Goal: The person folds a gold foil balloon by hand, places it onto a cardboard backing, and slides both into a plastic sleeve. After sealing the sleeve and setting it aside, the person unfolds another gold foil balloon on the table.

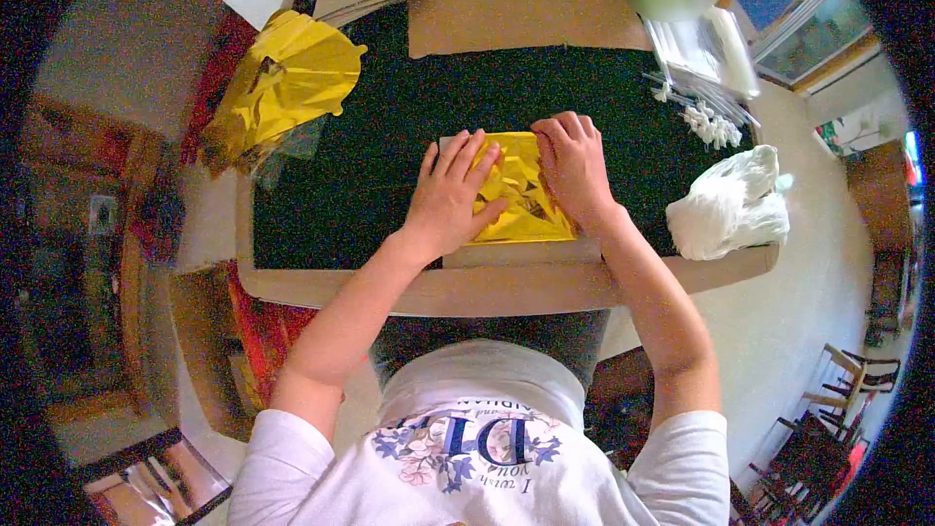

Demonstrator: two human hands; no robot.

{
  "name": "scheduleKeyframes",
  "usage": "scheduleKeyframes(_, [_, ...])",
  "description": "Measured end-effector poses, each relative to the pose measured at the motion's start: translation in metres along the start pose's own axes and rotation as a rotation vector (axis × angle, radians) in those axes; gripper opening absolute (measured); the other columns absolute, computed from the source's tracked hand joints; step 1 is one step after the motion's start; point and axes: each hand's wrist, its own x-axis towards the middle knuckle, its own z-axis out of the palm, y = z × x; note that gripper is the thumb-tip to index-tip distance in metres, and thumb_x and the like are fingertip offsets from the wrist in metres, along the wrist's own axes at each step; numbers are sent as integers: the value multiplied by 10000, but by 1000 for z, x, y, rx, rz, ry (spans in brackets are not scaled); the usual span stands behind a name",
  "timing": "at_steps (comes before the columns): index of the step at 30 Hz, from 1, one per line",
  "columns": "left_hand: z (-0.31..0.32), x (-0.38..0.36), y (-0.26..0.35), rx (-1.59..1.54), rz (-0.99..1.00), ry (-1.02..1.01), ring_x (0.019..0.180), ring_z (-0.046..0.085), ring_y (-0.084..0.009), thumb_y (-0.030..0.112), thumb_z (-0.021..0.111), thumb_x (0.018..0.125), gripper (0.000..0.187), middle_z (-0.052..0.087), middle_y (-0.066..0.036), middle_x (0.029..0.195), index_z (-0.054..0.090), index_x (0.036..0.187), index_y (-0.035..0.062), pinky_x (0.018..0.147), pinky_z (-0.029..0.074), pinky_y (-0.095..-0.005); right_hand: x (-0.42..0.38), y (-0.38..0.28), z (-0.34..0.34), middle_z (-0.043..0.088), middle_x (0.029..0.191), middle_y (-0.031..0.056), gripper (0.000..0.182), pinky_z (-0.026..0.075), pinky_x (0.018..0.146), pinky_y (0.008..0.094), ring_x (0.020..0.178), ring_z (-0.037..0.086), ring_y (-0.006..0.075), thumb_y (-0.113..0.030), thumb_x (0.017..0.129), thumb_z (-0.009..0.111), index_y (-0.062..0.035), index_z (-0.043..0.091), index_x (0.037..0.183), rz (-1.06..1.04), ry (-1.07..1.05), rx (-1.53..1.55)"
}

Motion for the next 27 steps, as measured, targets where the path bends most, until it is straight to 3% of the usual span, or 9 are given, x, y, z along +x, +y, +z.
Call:
scheduleKeyframes(3, [1,0,0,6,14,73,1349,332,-322,451,568,885,630,393,-158,1433,445,1373,71,1114,232,-536,-1,-2,3,581,962,97,125,436,859,419,947,534,305,-105,876,587,-73,629,989,-19,30,-25])
scheduleKeyframes(10, [0,36,-12,-120,-56,183,1106,522,-281,221,642,853,404,565,-111,1147,568,1213,55,967,407,-458,-1,-2,3,567,962,95,113,432,870,428,958,528,298,-97,864,587,-76,623,969,-31,30,-32])
scheduleKeyframes(15, [7,22,-2,0,14,147,1269,438,-301,262,595,893,451,493,-147,1331,523,1284,48,1066,336,-480,-2,0,1,575,985,91,169,421,929,439,976,540,300,-91,845,595,-81,637,1008,-26,-11,-38])
scheduleKeyframes(19, [15,15,-2,-52,64,70,1385,325,-300,321,548,925,514,372,-155,1478,471,1355,51,1127,262,-492,-10,2,-9,593,1108,70,315,353,1049,473,1102,536,267,-104,854,582,-99,612,1167,-93,-113,-138])
scheduleKeyframes(27, [14,13,-2,-49,69,70,1379,334,-298,325,536,934,526,373,-151,1479,448,1378,58,1120,270,-487,-27,6,-22,460,1434,35,424,210,1143,504,1371,361,219,-218,950,498,-118,493,1362,-54,-302,-272])
